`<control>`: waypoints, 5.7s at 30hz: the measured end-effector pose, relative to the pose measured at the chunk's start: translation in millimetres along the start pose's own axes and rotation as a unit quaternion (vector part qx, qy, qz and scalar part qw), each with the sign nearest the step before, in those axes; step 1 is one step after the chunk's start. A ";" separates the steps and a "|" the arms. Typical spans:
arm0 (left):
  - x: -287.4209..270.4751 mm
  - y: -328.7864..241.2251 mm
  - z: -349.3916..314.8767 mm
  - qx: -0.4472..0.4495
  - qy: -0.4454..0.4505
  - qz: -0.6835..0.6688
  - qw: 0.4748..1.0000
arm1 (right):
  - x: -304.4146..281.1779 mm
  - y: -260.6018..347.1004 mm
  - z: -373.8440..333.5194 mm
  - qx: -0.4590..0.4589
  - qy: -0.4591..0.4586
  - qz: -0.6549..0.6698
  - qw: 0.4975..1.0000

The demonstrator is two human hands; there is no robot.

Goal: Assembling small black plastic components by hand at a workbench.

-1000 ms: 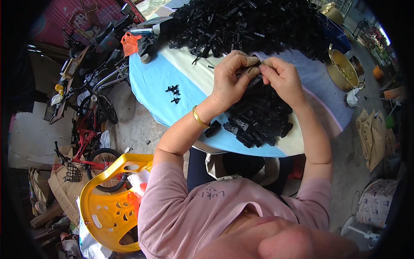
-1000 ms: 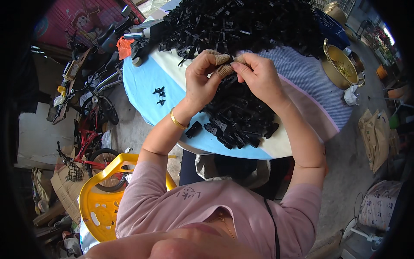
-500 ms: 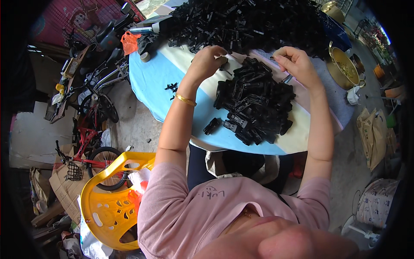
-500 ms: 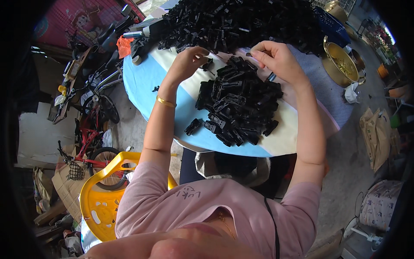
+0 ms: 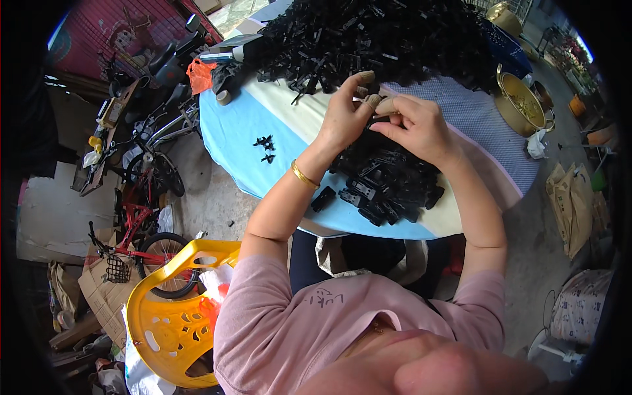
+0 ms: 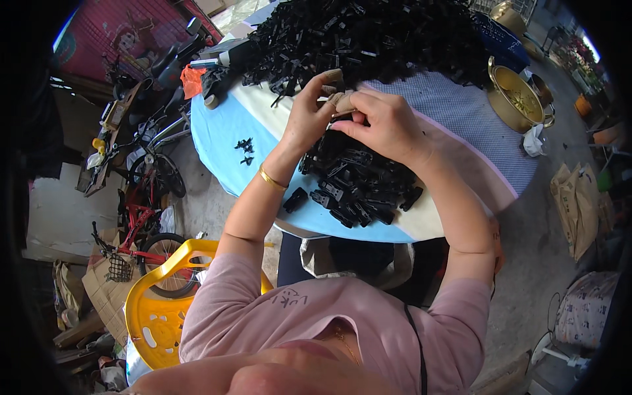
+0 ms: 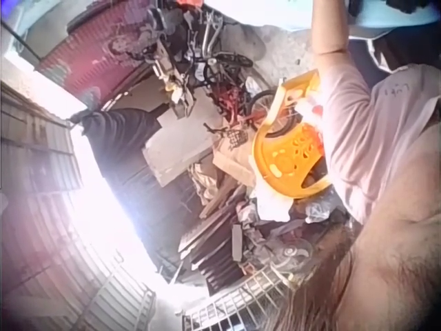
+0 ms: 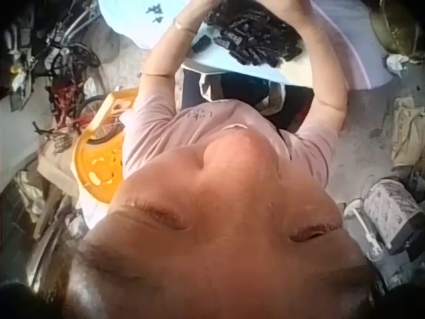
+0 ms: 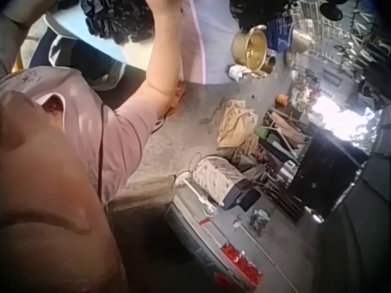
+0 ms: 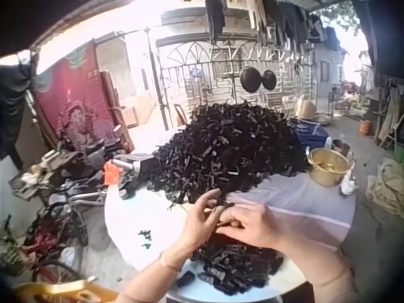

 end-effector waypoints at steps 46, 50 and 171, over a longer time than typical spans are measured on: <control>1.1 -43.7 -24.3 0.200 -0.053 0.105 0.973 | 0.6 -26.7 -6.5 0.252 0.046 0.111 0.960; 8.1 -27.3 -15.4 0.116 -0.039 -0.163 0.979 | -0.7 -27.1 -2.0 0.243 0.003 0.198 0.950; 13.2 -21.0 -10.7 0.029 0.107 -0.148 0.983 | -6.9 -41.6 -4.8 0.208 -0.037 0.127 0.969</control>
Point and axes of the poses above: each hand's wrist, its own z-axis towards the middle knuckle, its own x-axis out of the palm, y = z × x, the point moved 5 cm from there along z, towards the middle knuckle
